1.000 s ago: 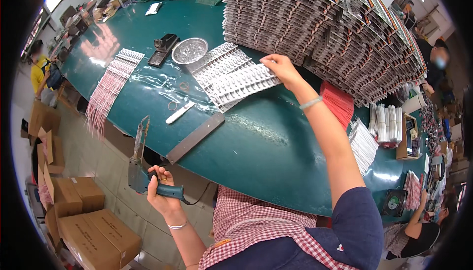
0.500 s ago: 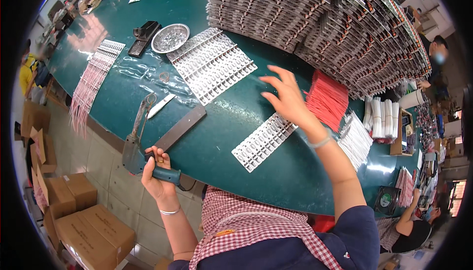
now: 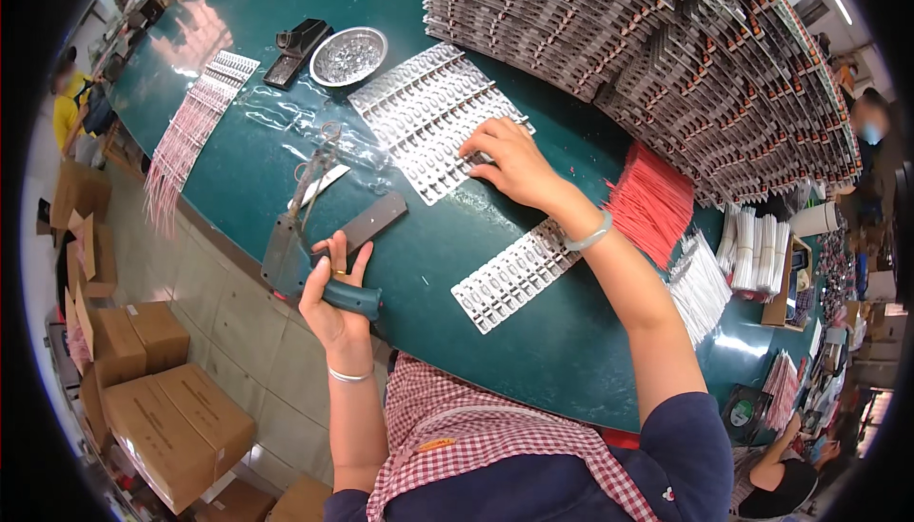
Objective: The person uses a soldering iron to attach red and white wires to a grid of metal components on a green workbench. They repeatedly pick up wires, apply the soldering iron to the connection points, and place the finished units into a stack. The person also moves a metal guide and stacks of components during the process.
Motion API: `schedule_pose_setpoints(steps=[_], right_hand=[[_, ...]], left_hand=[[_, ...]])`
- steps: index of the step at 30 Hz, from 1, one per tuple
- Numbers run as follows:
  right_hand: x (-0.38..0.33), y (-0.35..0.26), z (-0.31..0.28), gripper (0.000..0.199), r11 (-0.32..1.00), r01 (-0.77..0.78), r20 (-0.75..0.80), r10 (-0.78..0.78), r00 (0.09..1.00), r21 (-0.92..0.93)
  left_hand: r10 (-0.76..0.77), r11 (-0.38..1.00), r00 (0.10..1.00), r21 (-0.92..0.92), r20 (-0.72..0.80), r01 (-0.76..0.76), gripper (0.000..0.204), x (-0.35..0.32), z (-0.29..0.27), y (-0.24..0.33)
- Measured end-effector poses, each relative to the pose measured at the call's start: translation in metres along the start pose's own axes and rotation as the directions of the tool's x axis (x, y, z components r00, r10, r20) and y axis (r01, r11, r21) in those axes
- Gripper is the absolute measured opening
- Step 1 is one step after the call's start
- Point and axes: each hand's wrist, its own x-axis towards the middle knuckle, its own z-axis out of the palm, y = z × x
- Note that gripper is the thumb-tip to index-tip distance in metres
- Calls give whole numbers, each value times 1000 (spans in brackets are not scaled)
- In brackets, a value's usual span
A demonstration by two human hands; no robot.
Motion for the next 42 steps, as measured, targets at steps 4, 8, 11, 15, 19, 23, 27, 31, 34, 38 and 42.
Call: schedule_pose_setpoints(steps=[4,8,11,15,19,23,27,31,34,38,42], right_hand=[[-29,-6,-14,24,1000,-2,-14,2,1000,-2],[-64,-25,-14,26,1000,-14,-26,14,1000,8],[-86,-46,-5,30,1000,-19,-68,19,997,9],[-102,-65,3,32,1000,-28,-101,29,994,9],[-111,-70,7,29,998,-22,-140,14,990,-53],[-121,-74,8,29,996,-13,-145,1,989,-87],[-138,-79,2,30,997,-27,-115,18,993,-77],[-165,-82,-13,30,995,-26,-60,20,998,-93],[-185,-80,-24,29,997,-33,0,33,999,-68],[-193,-78,-31,29,999,38,44,-37,998,-16],[-191,-81,-29,29,998,58,44,-57,997,-29]], left_hand=[[42,997,999,-68,10,-41,20,0,0,0],[103,993,995,-60,3,-102,20,0,0,-3],[107,992,994,-75,38,-104,18,6,-5,-4],[92,992,994,-86,52,-88,16,9,-10,-2],[92,993,995,-84,43,-88,17,9,-13,-2],[116,991,992,-71,58,-112,16,5,-17,-1],[142,990,989,-28,38,-141,16,0,-20,2],[178,983,984,33,25,-179,17,-8,-27,11],[212,974,977,71,23,-213,16,-9,-32,20],[222,974,975,52,6,-222,15,-5,-39,26],[219,975,976,21,9,-219,16,-5,-44,27]])
